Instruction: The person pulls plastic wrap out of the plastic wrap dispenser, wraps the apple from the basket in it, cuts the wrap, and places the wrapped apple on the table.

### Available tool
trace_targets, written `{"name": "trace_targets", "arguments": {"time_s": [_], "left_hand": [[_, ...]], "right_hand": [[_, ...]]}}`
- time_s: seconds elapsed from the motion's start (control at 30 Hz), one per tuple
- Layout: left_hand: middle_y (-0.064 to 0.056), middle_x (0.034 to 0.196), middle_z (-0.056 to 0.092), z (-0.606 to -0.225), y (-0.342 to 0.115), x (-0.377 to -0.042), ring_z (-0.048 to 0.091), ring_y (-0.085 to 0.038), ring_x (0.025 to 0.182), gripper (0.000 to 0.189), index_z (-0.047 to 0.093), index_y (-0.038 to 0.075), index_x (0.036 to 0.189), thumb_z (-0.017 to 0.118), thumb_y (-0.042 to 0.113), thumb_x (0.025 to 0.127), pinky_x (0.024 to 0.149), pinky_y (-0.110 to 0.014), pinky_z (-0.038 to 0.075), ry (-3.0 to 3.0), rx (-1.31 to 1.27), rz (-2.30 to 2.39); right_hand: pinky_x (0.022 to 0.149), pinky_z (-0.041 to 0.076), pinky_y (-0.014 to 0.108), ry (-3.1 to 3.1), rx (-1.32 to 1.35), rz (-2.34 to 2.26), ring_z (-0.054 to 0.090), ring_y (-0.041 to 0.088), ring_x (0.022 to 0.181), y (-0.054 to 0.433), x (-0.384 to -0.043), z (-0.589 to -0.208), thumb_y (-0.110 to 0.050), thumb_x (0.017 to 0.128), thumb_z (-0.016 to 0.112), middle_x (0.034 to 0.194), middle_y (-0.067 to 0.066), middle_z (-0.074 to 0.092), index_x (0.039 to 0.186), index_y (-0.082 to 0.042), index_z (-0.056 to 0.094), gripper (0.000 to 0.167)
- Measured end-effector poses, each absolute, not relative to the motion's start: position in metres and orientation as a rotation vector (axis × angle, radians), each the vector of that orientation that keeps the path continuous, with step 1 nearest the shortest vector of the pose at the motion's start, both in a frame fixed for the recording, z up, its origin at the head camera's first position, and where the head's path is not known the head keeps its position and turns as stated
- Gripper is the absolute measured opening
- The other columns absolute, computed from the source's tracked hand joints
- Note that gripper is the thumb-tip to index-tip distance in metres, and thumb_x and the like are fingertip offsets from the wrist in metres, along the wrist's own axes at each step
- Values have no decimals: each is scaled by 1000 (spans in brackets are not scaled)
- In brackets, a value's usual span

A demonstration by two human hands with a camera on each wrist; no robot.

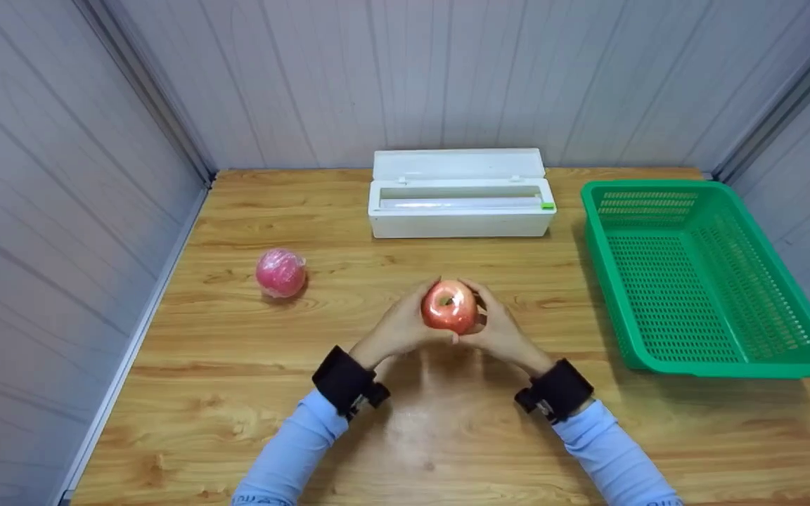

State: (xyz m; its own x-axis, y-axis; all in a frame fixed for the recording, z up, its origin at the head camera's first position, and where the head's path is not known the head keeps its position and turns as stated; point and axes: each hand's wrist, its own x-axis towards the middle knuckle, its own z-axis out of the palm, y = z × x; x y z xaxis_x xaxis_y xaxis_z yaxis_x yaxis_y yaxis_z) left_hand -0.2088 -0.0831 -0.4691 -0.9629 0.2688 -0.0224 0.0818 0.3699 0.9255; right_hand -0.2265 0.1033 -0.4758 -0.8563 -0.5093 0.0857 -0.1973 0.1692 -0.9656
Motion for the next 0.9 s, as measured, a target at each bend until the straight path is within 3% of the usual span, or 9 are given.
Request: {"name": "trace_targets", "arguments": {"time_s": [0.13, 0.43, 0.7, 0.9], "left_hand": [[-15, 133, 48, -459, -87, -210, 47, -27, 121, 93, 36, -1, 137, 83, 30, 62, 102, -40, 39, 2787, 476, 1246], [-13, 120, 57, -451, -89, -212, 55, -25, 110, 81, 47, -2, 128, 83, 28, 61, 94, -38, 46, 2909, 468, 1122], [-15, 115, 59, -464, -107, -216, 57, -29, 104, 78, 50, -2, 123, 82, 33, 62, 91, -41, 47, 3002, 261, 1116], [-17, 102, 61, -481, -144, -225, 57, -33, 96, 68, 57, -2, 110, 83, 36, 60, 84, -43, 48, 3225, -118, 962]], "right_hand": [[99, 42, 41, 2206, -713, -1723, 40, 36, 124, 100, -225, -473, 3, 66, 76, 139, 26, 34, 139, 6, 27, 88], [98, 44, 38, 2170, -730, -1694, 37, 36, 127, 95, -240, -498, 7, 69, 71, 143, 21, 28, 143, -2, 22, 89], [102, 36, 51, 2226, -670, -1604, 31, 37, 131, 94, -244, -500, -4, 70, 76, 149, 19, 19, 148, -16, 13, 101], [101, 35, 56, 2291, -605, -1542, 30, 39, 131, 102, -243, -503, -4, 76, 71, 147, 21, 23, 145, -9, 21, 86]]}}
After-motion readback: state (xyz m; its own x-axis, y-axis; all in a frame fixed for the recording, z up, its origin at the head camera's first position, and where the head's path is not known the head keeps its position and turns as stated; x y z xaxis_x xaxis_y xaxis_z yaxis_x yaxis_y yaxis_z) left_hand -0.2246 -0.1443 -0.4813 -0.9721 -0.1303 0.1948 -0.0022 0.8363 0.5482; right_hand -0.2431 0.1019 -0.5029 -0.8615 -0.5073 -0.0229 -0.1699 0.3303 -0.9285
